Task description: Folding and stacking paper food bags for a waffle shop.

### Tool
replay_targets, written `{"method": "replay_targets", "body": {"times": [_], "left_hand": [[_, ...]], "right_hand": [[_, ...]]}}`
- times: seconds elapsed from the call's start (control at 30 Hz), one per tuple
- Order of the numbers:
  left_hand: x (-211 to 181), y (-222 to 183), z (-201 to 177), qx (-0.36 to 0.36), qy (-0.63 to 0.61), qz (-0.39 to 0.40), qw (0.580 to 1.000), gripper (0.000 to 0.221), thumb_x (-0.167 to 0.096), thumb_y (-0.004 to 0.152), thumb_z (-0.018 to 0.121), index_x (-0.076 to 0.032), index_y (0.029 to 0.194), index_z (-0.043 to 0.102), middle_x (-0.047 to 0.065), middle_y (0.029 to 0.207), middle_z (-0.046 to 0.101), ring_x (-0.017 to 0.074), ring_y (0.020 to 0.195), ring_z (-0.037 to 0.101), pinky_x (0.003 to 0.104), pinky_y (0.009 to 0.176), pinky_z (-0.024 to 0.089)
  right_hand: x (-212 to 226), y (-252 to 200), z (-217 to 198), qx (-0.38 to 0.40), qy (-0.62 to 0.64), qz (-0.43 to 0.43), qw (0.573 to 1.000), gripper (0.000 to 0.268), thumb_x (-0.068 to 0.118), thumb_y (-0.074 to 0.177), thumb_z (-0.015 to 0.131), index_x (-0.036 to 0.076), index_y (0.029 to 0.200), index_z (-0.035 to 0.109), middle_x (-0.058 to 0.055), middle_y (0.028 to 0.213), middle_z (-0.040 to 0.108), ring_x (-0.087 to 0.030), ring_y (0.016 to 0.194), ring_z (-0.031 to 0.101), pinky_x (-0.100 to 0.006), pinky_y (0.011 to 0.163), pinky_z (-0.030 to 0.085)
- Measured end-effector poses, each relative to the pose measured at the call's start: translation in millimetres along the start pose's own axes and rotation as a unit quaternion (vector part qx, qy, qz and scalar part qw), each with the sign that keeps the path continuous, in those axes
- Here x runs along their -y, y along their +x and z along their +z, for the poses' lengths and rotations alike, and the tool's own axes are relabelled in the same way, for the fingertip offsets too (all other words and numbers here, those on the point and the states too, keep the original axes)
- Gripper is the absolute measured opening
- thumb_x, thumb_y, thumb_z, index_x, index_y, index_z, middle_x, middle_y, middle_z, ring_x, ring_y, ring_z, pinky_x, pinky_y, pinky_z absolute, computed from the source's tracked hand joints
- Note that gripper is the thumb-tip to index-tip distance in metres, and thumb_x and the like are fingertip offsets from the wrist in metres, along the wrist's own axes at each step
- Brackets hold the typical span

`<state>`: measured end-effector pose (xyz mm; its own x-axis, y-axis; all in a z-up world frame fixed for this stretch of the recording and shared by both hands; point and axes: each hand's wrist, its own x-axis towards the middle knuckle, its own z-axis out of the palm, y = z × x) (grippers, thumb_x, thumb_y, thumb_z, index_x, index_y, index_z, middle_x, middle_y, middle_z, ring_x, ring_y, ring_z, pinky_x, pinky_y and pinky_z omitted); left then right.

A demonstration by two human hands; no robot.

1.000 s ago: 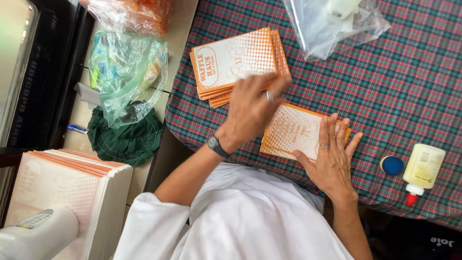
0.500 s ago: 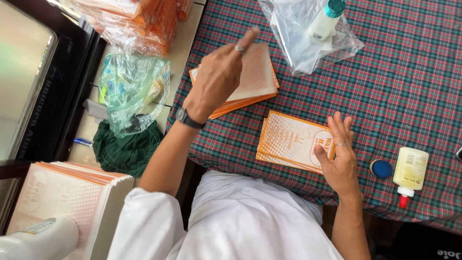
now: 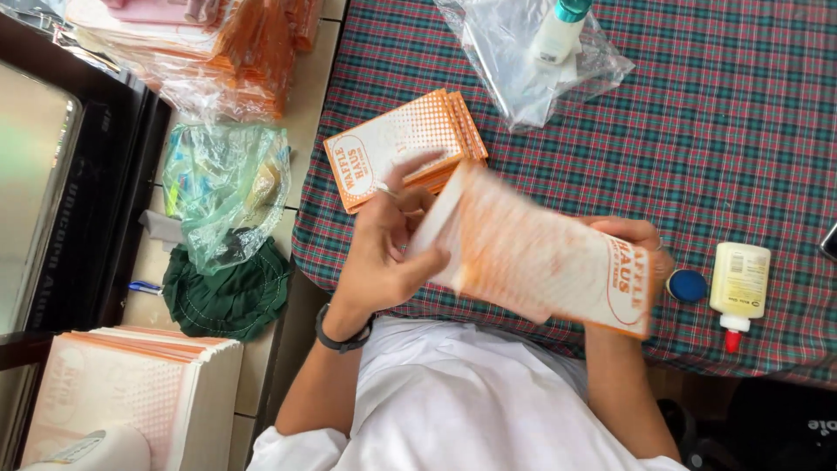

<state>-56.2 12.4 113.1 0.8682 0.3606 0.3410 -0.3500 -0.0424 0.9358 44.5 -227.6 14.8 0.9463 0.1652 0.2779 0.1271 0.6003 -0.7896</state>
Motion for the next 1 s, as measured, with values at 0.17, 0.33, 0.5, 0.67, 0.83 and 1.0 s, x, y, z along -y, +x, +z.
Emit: {"method": "replay_targets", "body": {"times": [0.17, 0.33, 0.5, 0.67, 0.83, 1.0], "left_hand": [[35.0, -5.5, -18.8, 0.243, 0.004, -0.077, 0.967, 0.029, -0.01, 0.1, 0.06, -0.009, 0.128, 0.066, 0.01, 0.135, 0.067, 0.0227, 0.129, 0.063, 0.034, 0.103, 0.056], [75.9, -27.6, 1.5, 0.125, -0.124, -0.208, 0.962, 0.015, -0.019, 0.099, 0.07, -0.008, 0.089, 0.069, -0.01, 0.081, 0.061, -0.0006, 0.075, 0.053, 0.018, 0.06, 0.043], [88.8, -35.9, 6.1, 0.066, -0.169, -0.232, 0.956, 0.032, -0.013, 0.097, 0.071, 0.002, 0.125, 0.066, 0.005, 0.112, 0.073, 0.0137, 0.099, 0.071, 0.025, 0.082, 0.063], [84.0, -34.1, 1.8, 0.068, -0.135, -0.225, 0.963, 0.027, -0.023, 0.101, 0.066, -0.002, 0.115, 0.073, 0.002, 0.105, 0.075, 0.0104, 0.093, 0.07, 0.021, 0.074, 0.059], [93.0, -39.2, -11.3, 0.003, -0.078, -0.218, 0.973, 0.021, -0.023, 0.1, 0.068, -0.005, 0.106, 0.075, -0.004, 0.095, 0.07, 0.0044, 0.087, 0.061, 0.02, 0.073, 0.049], [82.2, -39.1, -81.3, -0.126, 0.11, -0.175, 0.97, 0.023, -0.021, 0.1, 0.071, -0.017, 0.078, 0.063, -0.012, 0.08, 0.049, 0.0015, 0.078, 0.042, 0.021, 0.067, 0.036]], "right_hand": [[29.8, -2.7, -2.4, -0.013, -0.188, 0.158, 0.969, 0.05, 0.034, 0.075, 0.083, 0.001, 0.11, 0.071, -0.014, 0.114, 0.074, -0.025, 0.106, 0.072, -0.04, 0.095, 0.06], [40.8, -2.5, -8.3, -0.024, -0.289, 0.202, 0.935, 0.028, 0.012, 0.087, 0.078, 0.002, 0.112, 0.07, -0.011, 0.118, 0.074, -0.019, 0.107, 0.072, -0.032, 0.093, 0.063], [25.6, -5.3, -45.8, -0.047, -0.324, 0.098, 0.94, 0.028, -0.001, 0.083, 0.085, 0.001, 0.108, 0.071, -0.009, 0.105, 0.074, -0.014, 0.092, 0.071, -0.023, 0.086, 0.062], [34.5, 0.5, -42.6, -0.002, -0.35, 0.099, 0.932, 0.038, -0.001, 0.081, 0.085, -0.005, 0.115, 0.067, -0.015, 0.11, 0.073, -0.017, 0.095, 0.071, -0.025, 0.084, 0.065], [30.0, 4.8, -48.0, -0.021, -0.367, 0.116, 0.923, 0.036, -0.003, 0.085, 0.084, -0.005, 0.116, 0.066, -0.019, 0.112, 0.073, -0.021, 0.099, 0.074, -0.031, 0.09, 0.067], [21.7, 5.9, -91.9, -0.005, -0.362, 0.0, 0.932, 0.031, -0.012, 0.089, 0.084, -0.001, 0.114, 0.069, -0.016, 0.114, 0.072, -0.024, 0.107, 0.074, -0.036, 0.104, 0.068]]}}
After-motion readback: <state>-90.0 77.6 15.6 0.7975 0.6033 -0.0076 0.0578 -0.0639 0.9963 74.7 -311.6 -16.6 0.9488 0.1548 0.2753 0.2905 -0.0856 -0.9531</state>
